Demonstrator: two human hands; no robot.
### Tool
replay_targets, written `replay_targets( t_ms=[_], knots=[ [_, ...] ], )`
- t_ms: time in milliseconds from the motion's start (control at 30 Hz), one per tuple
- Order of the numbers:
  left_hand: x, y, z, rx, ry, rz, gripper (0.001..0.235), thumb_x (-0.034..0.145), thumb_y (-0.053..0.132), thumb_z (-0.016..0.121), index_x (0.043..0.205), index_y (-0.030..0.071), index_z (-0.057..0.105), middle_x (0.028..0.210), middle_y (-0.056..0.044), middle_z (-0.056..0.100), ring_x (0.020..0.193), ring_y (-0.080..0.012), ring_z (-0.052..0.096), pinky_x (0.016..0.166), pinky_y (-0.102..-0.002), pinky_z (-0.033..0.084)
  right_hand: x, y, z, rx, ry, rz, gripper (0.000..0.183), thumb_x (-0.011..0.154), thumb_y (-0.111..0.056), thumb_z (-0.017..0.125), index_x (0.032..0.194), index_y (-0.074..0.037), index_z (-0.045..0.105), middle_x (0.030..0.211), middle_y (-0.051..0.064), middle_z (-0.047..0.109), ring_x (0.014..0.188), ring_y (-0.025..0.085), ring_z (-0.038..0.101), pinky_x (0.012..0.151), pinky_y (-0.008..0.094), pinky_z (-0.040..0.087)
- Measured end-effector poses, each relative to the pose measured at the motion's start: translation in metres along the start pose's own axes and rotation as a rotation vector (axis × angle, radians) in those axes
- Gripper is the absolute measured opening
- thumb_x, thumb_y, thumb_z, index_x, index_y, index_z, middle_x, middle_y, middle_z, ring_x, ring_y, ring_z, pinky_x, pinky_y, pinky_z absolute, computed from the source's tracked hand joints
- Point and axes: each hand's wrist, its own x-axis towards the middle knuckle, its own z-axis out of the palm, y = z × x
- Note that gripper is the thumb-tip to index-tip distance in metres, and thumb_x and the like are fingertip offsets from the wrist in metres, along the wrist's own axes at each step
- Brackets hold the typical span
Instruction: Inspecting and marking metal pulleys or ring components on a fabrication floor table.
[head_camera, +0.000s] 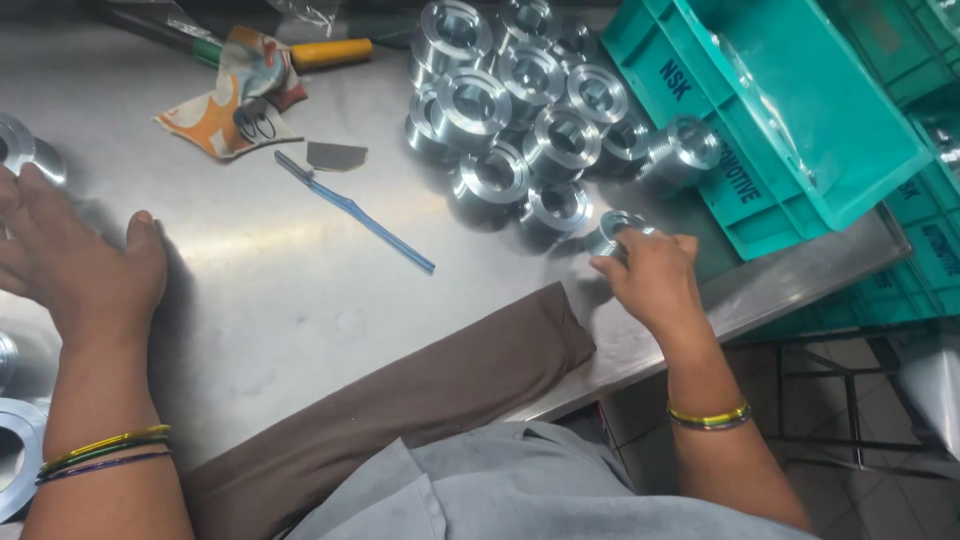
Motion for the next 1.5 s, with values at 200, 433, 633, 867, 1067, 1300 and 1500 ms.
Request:
replay_targets(
  t_ms=[200,433,633,867,1067,1300,1500],
  knots=[
    [-0.005,-0.021,0.005,0.116,0.104,0.115,0.077,0.095,0.018,0.077,0.153,-0.013,0.036,0.152,-0.03,0.035,0.142,-0.0466,0.034,0.115,-0.063,0.025,0.026,0.03,0.03,-0.095,0.215,-0.004,0.023,0.088,-0.017,0.079,0.108,-0.008,0.074,0.091,0.009,0.072,0.098,0.033,0.064,0.096,0.05,0.037],
    [-0.014,0.0,-0.003,0.432,0.163,0.35,0.039,0.089,0.036,0.083,0.094,-0.001,0.072,0.114,-0.019,0.061,0.127,-0.0412,0.045,0.108,-0.056,0.027,0.07,-0.088,0.001,0.348,0.396,-0.476,0.028,0.091,-0.013,0.08,0.118,-0.01,0.071,0.115,0.01,0.073,0.114,0.028,0.062,0.105,0.041,0.04],
    [-0.001,-0.04,0.025,0.078,0.118,0.227,0.027,0.108,0.024,0.067,0.094,0.001,0.063,0.107,-0.016,0.066,0.102,-0.0317,0.056,0.107,-0.055,0.035,0.123,-0.226,0.026,0.895,-0.151,-0.761,0.036,0.1,-0.023,0.072,0.131,-0.005,0.066,0.121,0.008,0.074,0.109,0.02,0.075,0.099,0.036,0.059],
    [-0.003,0.042,-0.012,-1.66,-0.041,-0.277,0.018,0.097,0.012,0.071,0.111,0.007,0.06,0.102,-0.004,0.065,0.096,-0.0137,0.066,0.09,-0.032,0.055,0.153,-0.302,0.104,1.648,-1.216,-0.04,0.075,0.093,-0.058,0.051,0.143,-0.003,0.042,0.12,0.026,0.066,0.105,0.041,0.071,0.087,0.049,0.063],
    [-0.016,0.057,-0.013,-1.027,-0.208,-0.027,0.034,0.083,0.005,0.071,0.115,0.001,0.059,0.097,-0.009,0.068,0.086,-0.0156,0.068,0.077,-0.031,0.059,0.134,-0.299,0.099,1.909,-1.382,0.042,0.098,0.097,-0.074,0.044,0.14,0.014,0.046,0.119,0.031,0.062,0.106,0.04,0.07,0.088,0.046,0.065],
    [-0.019,0.065,-0.022,-0.777,-0.143,0.202,0.043,0.074,0.008,0.076,0.114,0.004,0.06,0.102,-0.01,0.066,0.099,-0.0264,0.061,0.092,-0.042,0.051,0.13,-0.295,0.094,1.939,-1.0,-0.106,0.075,0.098,-0.052,0.067,0.144,0.002,0.042,0.122,0.015,0.058,0.112,0.025,0.062,0.094,0.04,0.061],
    [-0.023,0.062,-0.019,-0.74,-0.145,0.244,0.041,0.074,0.005,0.072,0.114,0.003,0.06,0.104,-0.011,0.063,0.102,-0.0283,0.058,0.094,-0.042,0.049,0.132,-0.296,0.09,1.976,-0.995,-0.153,0.07,0.096,-0.048,0.069,0.144,-0.005,0.041,0.129,0.016,0.054,0.114,0.027,0.063,0.092,0.039,0.06]
  ],
)
